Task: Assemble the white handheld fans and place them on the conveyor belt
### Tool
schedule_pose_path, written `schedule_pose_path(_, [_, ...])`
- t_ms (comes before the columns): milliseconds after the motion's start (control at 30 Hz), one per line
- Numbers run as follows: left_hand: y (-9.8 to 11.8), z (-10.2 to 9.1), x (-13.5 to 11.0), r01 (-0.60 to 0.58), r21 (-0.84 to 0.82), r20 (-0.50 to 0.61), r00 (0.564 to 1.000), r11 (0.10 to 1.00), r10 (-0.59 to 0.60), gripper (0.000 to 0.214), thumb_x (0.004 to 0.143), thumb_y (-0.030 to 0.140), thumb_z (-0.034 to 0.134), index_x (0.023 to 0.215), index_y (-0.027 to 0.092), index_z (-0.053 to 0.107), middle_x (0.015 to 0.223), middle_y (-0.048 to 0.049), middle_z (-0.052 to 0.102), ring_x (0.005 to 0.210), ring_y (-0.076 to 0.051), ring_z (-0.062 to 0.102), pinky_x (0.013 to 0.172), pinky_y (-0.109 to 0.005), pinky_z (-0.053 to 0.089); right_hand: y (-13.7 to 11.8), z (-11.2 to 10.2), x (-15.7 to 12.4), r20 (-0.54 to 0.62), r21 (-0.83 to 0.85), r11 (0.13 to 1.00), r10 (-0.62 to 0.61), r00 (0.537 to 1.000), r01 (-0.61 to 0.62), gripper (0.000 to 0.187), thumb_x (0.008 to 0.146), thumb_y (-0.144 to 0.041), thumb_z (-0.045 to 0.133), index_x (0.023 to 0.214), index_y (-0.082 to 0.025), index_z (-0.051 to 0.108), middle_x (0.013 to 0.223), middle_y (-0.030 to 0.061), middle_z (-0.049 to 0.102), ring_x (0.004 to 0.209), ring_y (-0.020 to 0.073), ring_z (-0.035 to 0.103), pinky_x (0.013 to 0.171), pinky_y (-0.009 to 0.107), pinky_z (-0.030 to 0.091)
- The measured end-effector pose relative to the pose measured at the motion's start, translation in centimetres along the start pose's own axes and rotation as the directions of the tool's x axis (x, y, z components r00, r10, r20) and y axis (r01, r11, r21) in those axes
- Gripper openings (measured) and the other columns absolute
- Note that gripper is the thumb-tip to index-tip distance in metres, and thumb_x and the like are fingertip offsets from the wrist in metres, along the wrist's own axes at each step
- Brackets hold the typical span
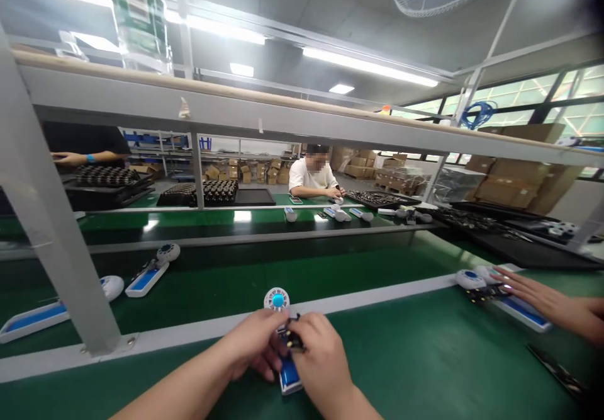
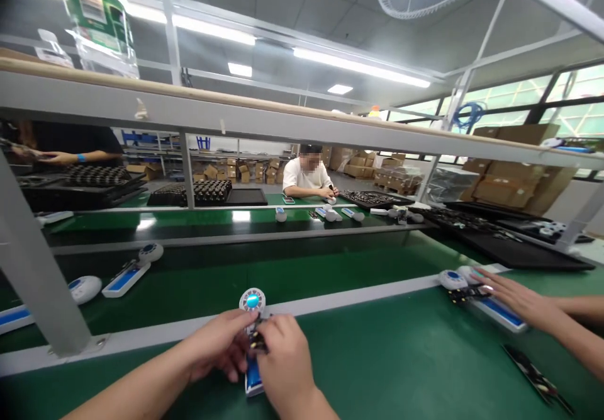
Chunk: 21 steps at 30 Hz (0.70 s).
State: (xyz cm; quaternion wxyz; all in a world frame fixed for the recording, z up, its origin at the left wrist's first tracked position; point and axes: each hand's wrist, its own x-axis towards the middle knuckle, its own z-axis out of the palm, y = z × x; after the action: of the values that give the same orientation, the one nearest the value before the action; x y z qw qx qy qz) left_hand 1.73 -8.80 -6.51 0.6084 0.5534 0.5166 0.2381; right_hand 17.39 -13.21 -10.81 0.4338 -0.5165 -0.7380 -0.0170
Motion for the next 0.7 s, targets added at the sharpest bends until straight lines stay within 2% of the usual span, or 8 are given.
schedule_pose_path(100, [0.4,0.3,-0.1,0.051,-0.107,0.027,0.998,0.993,-0.048,0.043,0.077,0.051,0.064,0.101,0.016,0.062,0.076,-0.0047,0.067,0.06,-0.017,0.065,0.054,-0.027,0.051,-0.9,0.1,-0.3,0.053,0.173,0.98,-0.112,0.992,0.102,0.021,0.074,-0.023,0.06,0.092,-0.022,0.072,0.095,0.0055,0.07,0.087,0.0202,0.064,0.08,0.028,0.052])
schedule_pose_path(200, [0.5,-0.3,0.5,0.081,-0.092,-0.057,0.995,0.993,-0.086,0.038,0.079,0.035,0.059,0.111,0.015,0.061,0.07,-0.0026,0.063,0.053,-0.015,0.058,0.047,-0.023,0.042,0.3,-0.5,0.4,0.081,0.245,0.953,0.161,0.984,-0.176,0.025,0.083,-0.032,0.055,0.098,-0.018,0.07,0.095,0.0085,0.07,0.086,0.0222,0.065,0.078,0.031,0.052])
schedule_pose_path(300, [0.1,-0.7,0.7,0.073,0.012,-0.158,0.985,0.997,-0.07,0.037,0.083,0.024,0.048,0.116,0.016,0.061,0.065,-0.0023,0.061,0.051,-0.016,0.054,0.046,-0.023,0.034,2.0,-0.8,1.3,0.132,0.173,0.879,0.427,0.894,-0.445,0.027,0.09,-0.03,0.047,0.09,-0.019,0.072,0.088,0.0072,0.071,0.08,0.0218,0.066,0.074,0.031,0.051])
schedule_pose_path(367, [-0.2,-0.8,0.4,0.032,0.098,-0.18,0.984,0.995,-0.014,0.036,0.082,0.019,0.048,0.114,0.019,0.064,0.075,-0.0049,0.066,0.064,-0.019,0.06,0.055,-0.025,0.038,2.6,-0.5,1.5,0.175,0.155,0.859,0.462,0.869,-0.488,0.024,0.089,-0.028,0.05,0.088,-0.02,0.073,0.085,0.0064,0.072,0.077,0.0222,0.067,0.072,0.031,0.051])
schedule_pose_path(467, [-0.7,-0.7,-0.2,-0.106,0.345,-0.157,0.973,0.933,0.169,0.034,0.083,0.017,0.049,0.11,0.024,0.068,0.094,-0.0064,0.071,0.088,-0.024,0.063,0.073,-0.028,0.042,2.5,0.0,1.3,0.249,0.146,0.851,0.461,0.852,-0.504,0.019,0.085,-0.024,0.056,0.09,-0.022,0.074,0.085,0.0042,0.072,0.077,0.0223,0.066,0.071,0.03,0.049])
schedule_pose_path(533, [-1.1,-0.6,-0.3,-0.151,0.468,-0.13,0.963,0.871,0.237,0.033,0.086,0.021,0.046,0.111,0.025,0.067,0.094,-0.006,0.071,0.089,-0.025,0.063,0.076,-0.03,0.042,2.1,0.1,1.1,0.279,0.162,0.848,0.451,0.848,-0.505,0.02,0.084,-0.023,0.055,0.09,-0.024,0.074,0.087,0.0027,0.072,0.08,0.0217,0.066,0.073,0.029,0.049])
schedule_pose_path(600, [-1.4,-0.3,-0.2,-0.125,0.476,-0.135,0.968,0.87,0.213,0.032,0.087,0.024,0.047,0.111,0.025,0.066,0.087,-0.0046,0.07,0.081,-0.024,0.064,0.072,-0.029,0.043,1.8,0.0,0.7,0.279,0.146,0.823,0.499,0.821,-0.55,0.022,0.088,-0.026,0.051,0.082,-0.024,0.072,0.083,0.0027,0.072,0.078,0.0213,0.067,0.071,0.029,0.049])
schedule_pose_path(700, [-1.4,-0.1,0.5,-0.039,0.389,-0.174,0.978,0.92,0.115,0.026,0.08,0.023,0.054,0.103,0.022,0.066,0.072,-0.0007,0.067,0.065,-0.02,0.062,0.059,-0.026,0.041,1.6,-0.2,0.2,0.286,0.077,0.737,0.629,0.723,-0.672,0.034,0.093,-0.033,0.04,0.073,-0.024,0.066,0.071,0.0036,0.07,0.066,0.0217,0.066,0.061,0.029,0.048])
